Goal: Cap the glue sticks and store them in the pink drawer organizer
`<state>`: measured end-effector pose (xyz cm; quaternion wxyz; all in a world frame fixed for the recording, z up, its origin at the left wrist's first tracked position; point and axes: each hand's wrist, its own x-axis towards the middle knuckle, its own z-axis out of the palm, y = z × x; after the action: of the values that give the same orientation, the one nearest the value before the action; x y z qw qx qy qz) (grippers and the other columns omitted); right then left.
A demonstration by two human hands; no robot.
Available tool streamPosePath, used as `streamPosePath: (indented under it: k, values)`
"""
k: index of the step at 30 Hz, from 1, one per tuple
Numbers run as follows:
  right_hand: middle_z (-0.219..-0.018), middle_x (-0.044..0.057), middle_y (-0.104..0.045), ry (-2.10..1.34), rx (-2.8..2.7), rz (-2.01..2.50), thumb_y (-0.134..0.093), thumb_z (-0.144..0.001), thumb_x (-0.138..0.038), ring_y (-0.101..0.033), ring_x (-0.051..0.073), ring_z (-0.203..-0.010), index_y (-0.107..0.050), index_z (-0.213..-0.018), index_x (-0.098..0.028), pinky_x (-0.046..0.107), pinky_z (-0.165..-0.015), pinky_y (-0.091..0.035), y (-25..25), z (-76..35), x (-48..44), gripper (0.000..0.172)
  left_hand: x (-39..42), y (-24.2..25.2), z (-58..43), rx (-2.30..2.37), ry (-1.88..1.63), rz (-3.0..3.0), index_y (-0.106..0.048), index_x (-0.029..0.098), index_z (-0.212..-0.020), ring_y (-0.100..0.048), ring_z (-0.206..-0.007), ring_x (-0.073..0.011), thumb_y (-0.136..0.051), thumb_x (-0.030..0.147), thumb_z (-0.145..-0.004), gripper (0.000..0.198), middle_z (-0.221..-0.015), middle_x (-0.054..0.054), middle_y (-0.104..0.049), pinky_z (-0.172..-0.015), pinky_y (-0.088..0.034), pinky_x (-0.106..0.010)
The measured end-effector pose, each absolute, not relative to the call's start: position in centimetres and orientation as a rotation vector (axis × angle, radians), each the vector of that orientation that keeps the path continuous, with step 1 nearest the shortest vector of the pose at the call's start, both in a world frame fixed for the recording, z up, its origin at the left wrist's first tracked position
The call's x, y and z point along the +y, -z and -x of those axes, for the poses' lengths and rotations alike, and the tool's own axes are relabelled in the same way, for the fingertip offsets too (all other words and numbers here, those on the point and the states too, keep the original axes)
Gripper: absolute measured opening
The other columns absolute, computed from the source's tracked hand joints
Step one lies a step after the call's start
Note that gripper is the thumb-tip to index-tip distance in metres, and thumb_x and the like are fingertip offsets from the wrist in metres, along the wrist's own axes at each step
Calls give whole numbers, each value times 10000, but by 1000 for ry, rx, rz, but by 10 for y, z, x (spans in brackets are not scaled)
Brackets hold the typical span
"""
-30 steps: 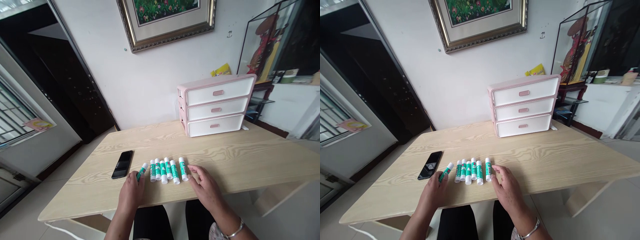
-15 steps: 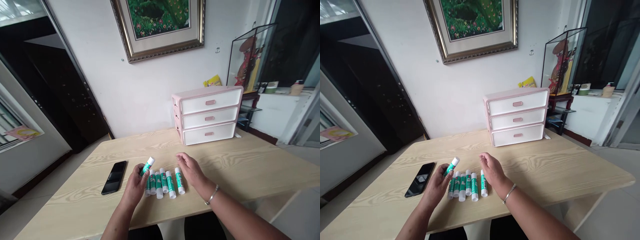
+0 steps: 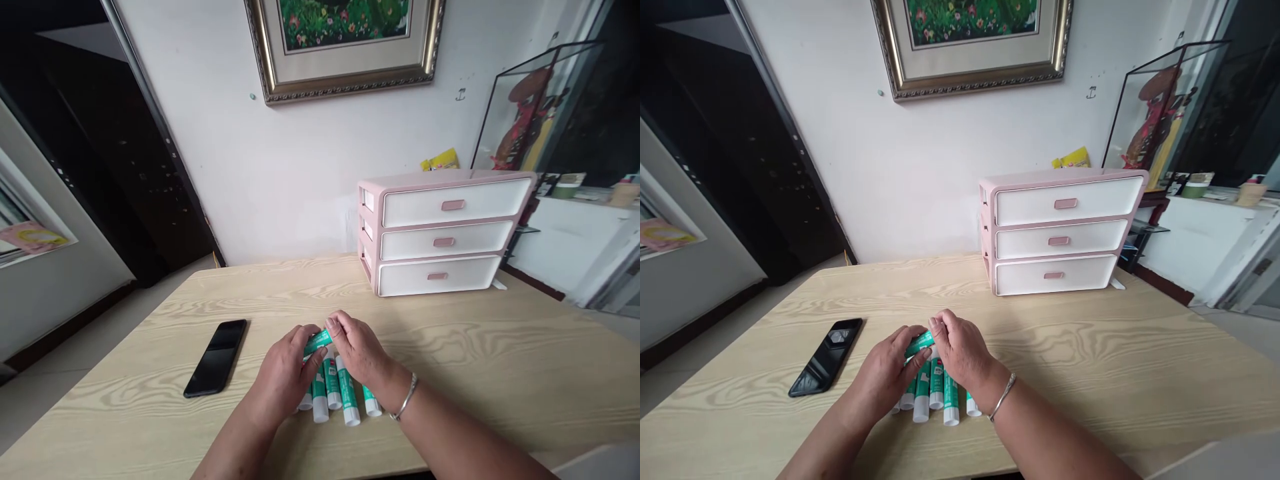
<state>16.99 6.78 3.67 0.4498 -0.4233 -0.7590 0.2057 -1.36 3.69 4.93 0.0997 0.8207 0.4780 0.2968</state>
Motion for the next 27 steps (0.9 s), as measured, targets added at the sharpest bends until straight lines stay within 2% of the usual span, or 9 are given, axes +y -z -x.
streamPosePath:
  k: [3,7,13,16,20,24,26,27]
  values:
    - [-675,-29,-544,-541,-1822,1061,-407,-1025,-355,-498,143,-614,-515,-858,-230,257,-611,-376,-35,-170,66,235,32,-49,10,1422,-809,-2430,-606,243,-1223,-690,-903,-241,-484,427,-993,319,-1038,-80,-728,-759,-480,-312]
    - [-647,-48,-488,-660,-1725,978,-454,-973,-298,-449,123,-590,-465,-787,-231,237,-578,-378,-33,-171,63,198,21,-53,6,1299,-767,-2252,-646,236,-1086,-646,-764,-202,-473,456,-998,293,-890,-43,-723,-671,-442,-266]
    - [-612,-58,-481,-736,-1745,852,-471,-925,-280,-424,109,-554,-419,-747,-235,223,-532,-360,-39,-174,50,191,4,-63,2,1041,-813,-1907,-670,190,-985,-562,-766,-164,-487,475,-989,339,-861,-38,-664,-722,-447,-244]
    - [-605,-57,-478,-744,-1783,830,-470,-910,-284,-421,110,-542,-418,-739,-237,228,-530,-354,-43,-174,44,185,-2,-63,2,978,-815,-1724,-674,174,-955,-515,-726,-139,-500,519,-974,387,-822,-26,-626,-682,-427,-225]
    - [-595,-58,-444,-769,-1808,815,-457,-925,-316,-402,111,-538,-427,-750,-238,233,-530,-339,-44,-174,38,194,-9,-55,4,974,-784,-1502,-641,167,-914,-344,-548,-76,-557,568,-935,410,-651,41,-480,-513,-295,-189]
    - [-597,-60,-445,-818,-1837,755,-454,-945,-341,-390,107,-533,-428,-769,-237,231,-526,-329,-46,-175,31,206,-17,-49,7,915,-750,-1312,-578,174,-867,-206,-466,-56,-577,616,-903,444,-552,88,-350,-434,-186,-191]
    - [-606,-59,-445,-819,-1846,750,-452,-950,-340,-388,106,-542,-430,-765,-236,230,-533,-330,-48,-176,30,213,-19,-48,8,954,-762,-1352,-589,176,-894,-260,-454,-65,-545,626,-916,452,-549,76,-391,-432,-230,-192]
    - [-618,-57,-450,-822,-1846,758,-450,-953,-339,-393,108,-554,-437,-767,-234,231,-543,-337,-49,-176,31,214,-20,-47,8,1007,-784,-1444,-613,176,-932,-353,-476,-79,-527,612,-932,444,-580,50,-466,-459,-299,-196]
